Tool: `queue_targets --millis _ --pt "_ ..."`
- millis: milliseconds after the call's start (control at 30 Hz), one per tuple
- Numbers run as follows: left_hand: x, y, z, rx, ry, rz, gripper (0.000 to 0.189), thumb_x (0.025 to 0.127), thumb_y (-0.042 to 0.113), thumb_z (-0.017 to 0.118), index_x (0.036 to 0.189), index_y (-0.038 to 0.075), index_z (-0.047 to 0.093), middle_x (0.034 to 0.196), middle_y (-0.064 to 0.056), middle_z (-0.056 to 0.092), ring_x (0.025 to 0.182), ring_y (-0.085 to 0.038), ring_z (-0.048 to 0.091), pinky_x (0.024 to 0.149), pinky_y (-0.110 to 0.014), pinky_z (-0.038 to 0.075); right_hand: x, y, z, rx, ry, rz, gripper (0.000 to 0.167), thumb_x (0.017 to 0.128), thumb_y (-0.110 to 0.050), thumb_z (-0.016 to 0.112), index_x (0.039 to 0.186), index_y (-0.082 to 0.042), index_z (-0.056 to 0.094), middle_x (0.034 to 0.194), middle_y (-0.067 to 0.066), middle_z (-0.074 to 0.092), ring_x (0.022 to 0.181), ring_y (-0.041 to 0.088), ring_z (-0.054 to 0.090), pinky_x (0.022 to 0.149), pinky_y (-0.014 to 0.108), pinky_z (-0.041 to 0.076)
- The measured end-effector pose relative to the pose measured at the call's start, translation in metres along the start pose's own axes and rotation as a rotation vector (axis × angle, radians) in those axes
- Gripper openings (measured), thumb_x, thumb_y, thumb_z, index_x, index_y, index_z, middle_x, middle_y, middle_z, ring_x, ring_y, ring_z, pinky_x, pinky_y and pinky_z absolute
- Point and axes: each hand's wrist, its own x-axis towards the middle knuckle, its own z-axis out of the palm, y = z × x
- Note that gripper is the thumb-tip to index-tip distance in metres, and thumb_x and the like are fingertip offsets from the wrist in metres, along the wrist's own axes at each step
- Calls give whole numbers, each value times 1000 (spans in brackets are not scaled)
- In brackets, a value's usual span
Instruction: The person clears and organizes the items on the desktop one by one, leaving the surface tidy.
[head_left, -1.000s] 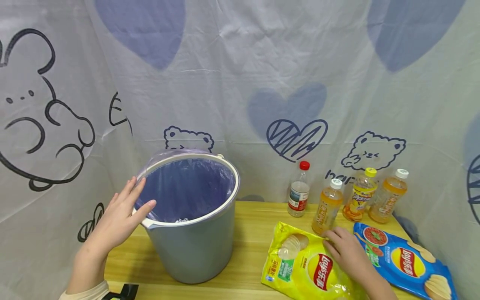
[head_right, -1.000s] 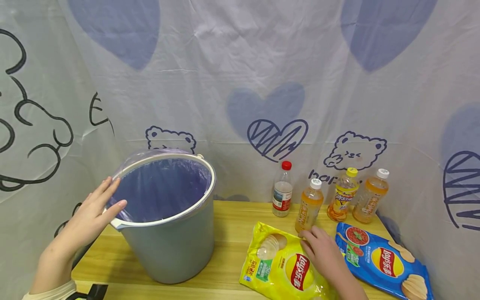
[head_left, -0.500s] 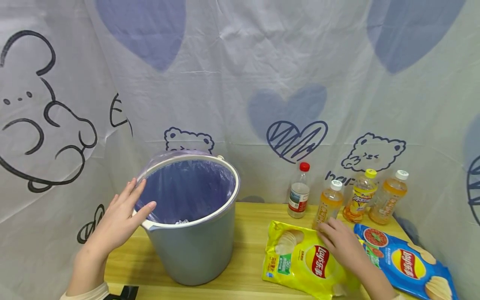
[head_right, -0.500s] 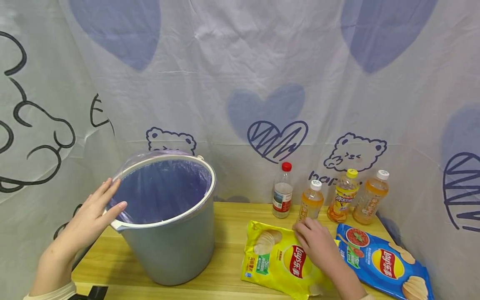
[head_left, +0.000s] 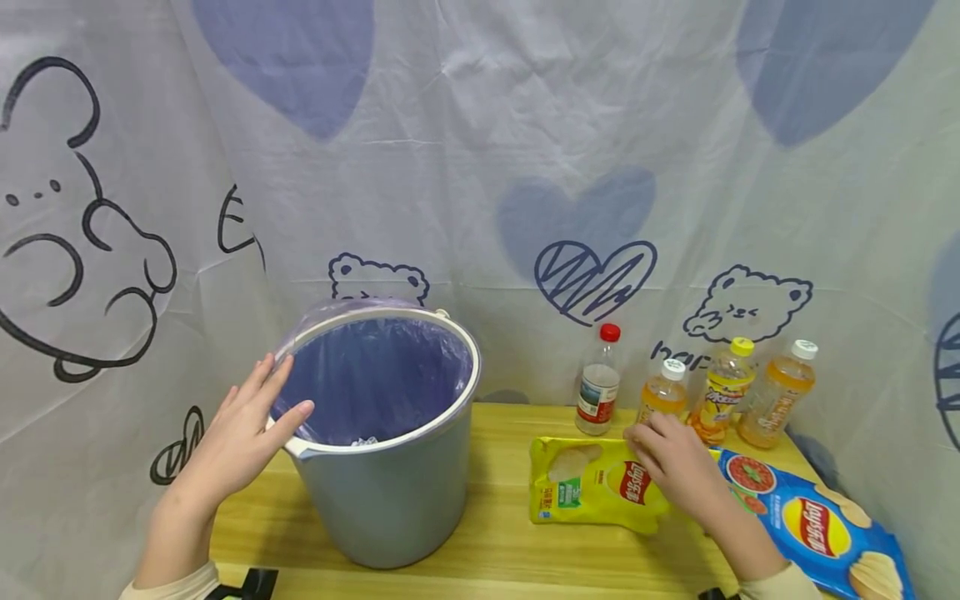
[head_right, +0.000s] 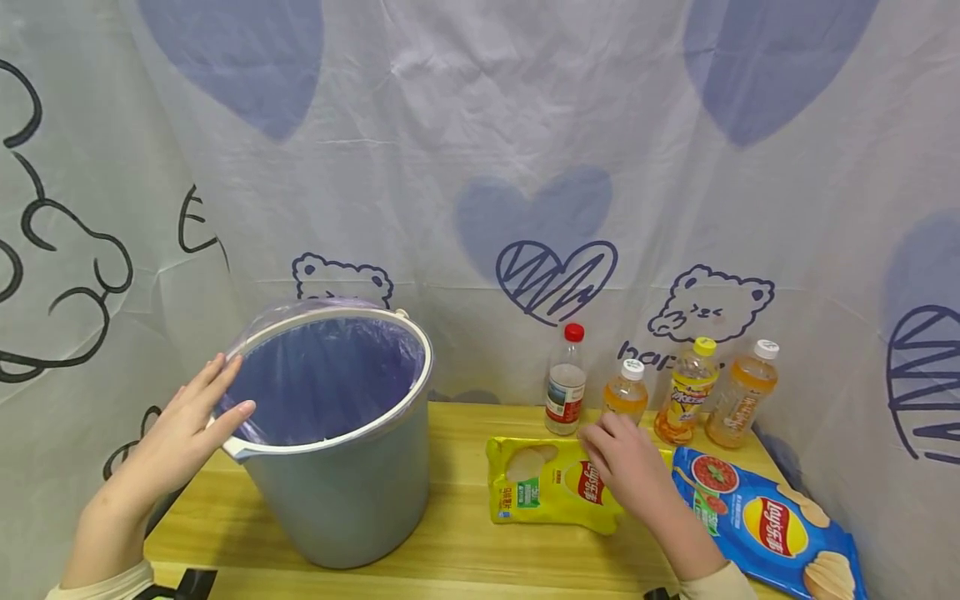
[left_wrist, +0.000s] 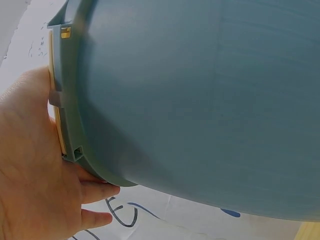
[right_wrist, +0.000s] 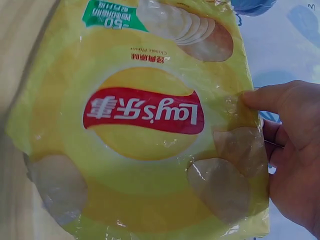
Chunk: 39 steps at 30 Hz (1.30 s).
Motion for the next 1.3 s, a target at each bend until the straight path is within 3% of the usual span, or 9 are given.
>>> queue_targets --millis 533,833,1100,1300 --pt "-1 0 -1 1 -4 -8 74 101 46 44 156 6 16 162 -25 1 150 -45 3 118 -66 -3 29 0 -20 -30 148 -111 15 79 -5 75 88 -14 69 79 -2 52 73 14 43 63 29 34" --pt "-4 1 -2 6 12 1 74 101 46 45 156 5 17 162 -26 3 150 -45 5 118 -66 -2 49 -5 -44 -51 136 -57 9 84 -7 72 91 -12 69 80 1 54 77 19 46 68 35 37" --pt "-3 1 -4 52 -2 0 75 101 48 44 156 5 18 161 -27 5 150 -44 3 117 -67 -1 70 -8 -62 -51 240 -91 10 82 -4 73 91 -7 70 80 5 56 76 25 50 67 39 40" --pt "-2 2 -5 94 -25 -9 77 100 52 43 156 5 19 161 -28 6 151 -44 2 117 -67 -2 81 -11 -73 -44 280 -64 10 83 -4 72 93 -7 70 83 7 58 78 25 50 68 39 40"
